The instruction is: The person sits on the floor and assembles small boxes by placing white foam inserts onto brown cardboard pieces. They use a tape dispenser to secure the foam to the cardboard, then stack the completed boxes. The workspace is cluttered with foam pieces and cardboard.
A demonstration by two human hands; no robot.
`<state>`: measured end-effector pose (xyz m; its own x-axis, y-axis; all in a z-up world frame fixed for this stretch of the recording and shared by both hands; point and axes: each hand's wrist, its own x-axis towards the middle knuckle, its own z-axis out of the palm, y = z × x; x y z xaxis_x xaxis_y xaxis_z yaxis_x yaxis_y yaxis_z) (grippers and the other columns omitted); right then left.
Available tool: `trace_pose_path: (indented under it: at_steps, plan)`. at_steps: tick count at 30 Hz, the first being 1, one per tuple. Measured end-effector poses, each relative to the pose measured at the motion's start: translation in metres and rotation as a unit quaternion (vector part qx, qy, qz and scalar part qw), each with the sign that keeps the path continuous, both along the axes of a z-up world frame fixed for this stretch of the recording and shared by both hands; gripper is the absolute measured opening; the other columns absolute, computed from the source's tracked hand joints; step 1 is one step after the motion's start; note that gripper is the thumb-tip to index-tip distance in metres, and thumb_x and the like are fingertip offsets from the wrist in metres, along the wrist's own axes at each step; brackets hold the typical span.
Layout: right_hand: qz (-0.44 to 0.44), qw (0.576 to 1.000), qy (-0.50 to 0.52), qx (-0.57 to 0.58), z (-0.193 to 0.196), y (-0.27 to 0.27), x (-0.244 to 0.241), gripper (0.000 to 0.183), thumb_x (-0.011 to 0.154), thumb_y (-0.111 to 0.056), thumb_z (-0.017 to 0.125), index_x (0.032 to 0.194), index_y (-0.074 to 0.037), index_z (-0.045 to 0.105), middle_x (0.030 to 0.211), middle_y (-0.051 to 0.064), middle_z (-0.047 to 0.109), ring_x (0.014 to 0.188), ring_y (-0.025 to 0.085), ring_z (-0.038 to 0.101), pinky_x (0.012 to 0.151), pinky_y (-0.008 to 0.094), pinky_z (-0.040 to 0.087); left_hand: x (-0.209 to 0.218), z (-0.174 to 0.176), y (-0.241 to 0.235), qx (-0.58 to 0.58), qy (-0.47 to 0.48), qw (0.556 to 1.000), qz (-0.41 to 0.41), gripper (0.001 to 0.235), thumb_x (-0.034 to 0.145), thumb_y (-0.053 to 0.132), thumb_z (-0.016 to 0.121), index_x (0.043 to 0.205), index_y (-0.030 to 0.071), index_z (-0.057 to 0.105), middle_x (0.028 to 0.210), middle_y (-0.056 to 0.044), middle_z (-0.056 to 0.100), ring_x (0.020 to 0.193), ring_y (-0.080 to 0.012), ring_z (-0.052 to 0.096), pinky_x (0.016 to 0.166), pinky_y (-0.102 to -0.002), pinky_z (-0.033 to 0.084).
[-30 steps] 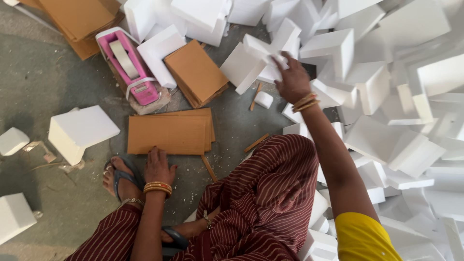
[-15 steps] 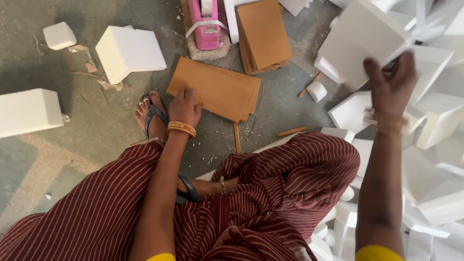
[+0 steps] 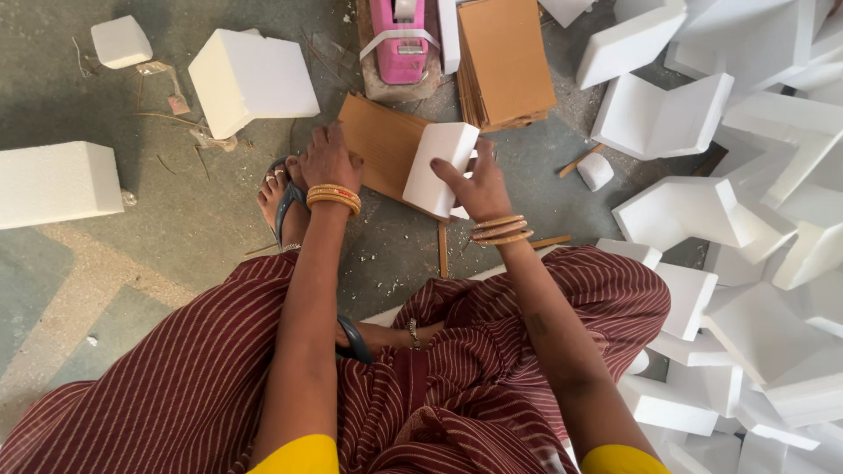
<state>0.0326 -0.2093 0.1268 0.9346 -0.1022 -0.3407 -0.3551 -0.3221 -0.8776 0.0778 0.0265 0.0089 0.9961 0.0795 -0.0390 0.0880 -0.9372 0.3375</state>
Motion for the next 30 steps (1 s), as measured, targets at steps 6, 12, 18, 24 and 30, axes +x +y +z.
trace_pose_path:
  at_steps: [6,12,18,24,30]
  plan:
    - [-0.009,0.997,0.055,0.049,-0.026,0.011,0.005,0.08,0.083,-0.044,0.074,0.143,-0.001,0.041,0.091,0.017,0.072,0.07,0.018,0.072,0.054,0.031,0.056,-0.01,0.011,0.01,-0.137,-0.067,0.986,0.064,0.052,0.084,0.036,0.084,0.125,0.015,0.059,0.118,-0.016,0.065,0.105,-0.0358,0.065,0.084,-0.051,0.05]
    - [-0.016,0.984,-0.034,0.175,-0.055,-0.011,-0.013,0.075,0.098,-0.044,0.076,0.145,0.006,0.048,0.116,0.019,0.071,0.095,0.017,0.072,0.078,0.027,0.059,-0.014,0.019,-0.002,-0.367,0.016,0.927,0.08,0.035,0.1,0.038,0.061,0.12,0.009,0.054,0.092,-0.009,0.072,0.084,-0.0281,0.072,0.078,-0.044,0.054]
    - [0.013,0.981,0.064,0.18,-0.092,0.004,-0.029,0.08,0.088,-0.033,0.073,0.152,-0.005,0.035,0.128,0.02,0.064,0.09,0.023,0.072,0.07,0.031,0.06,-0.034,0.028,-0.062,-0.377,-0.004,0.924,-0.064,0.037,0.106,0.04,0.06,0.121,0.007,0.055,0.108,-0.017,0.072,0.097,-0.0322,0.073,0.086,-0.044,0.057]
    - [0.12,0.97,0.015,0.209,-0.11,-0.013,-0.034,0.075,0.093,-0.025,0.078,0.155,-0.007,0.039,0.14,0.019,0.062,0.113,0.023,0.069,0.084,0.035,0.059,-0.033,0.042,-0.065,-0.219,0.043,0.968,-0.116,0.053,0.092,0.032,0.072,0.132,0.007,0.05,0.119,-0.023,0.071,0.107,-0.0453,0.067,0.089,-0.053,0.053]
    - [0.047,0.939,-0.207,-0.27,-0.066,-0.069,-0.019,0.084,0.08,-0.05,0.086,0.144,-0.008,0.051,0.123,0.02,0.072,0.104,0.037,0.071,0.088,0.047,0.056,-0.052,0.069,-0.055,-0.247,0.077,0.962,-0.084,0.052,0.09,0.027,0.074,0.133,0.006,0.053,0.105,-0.021,0.073,0.088,-0.0388,0.074,0.073,-0.046,0.056]
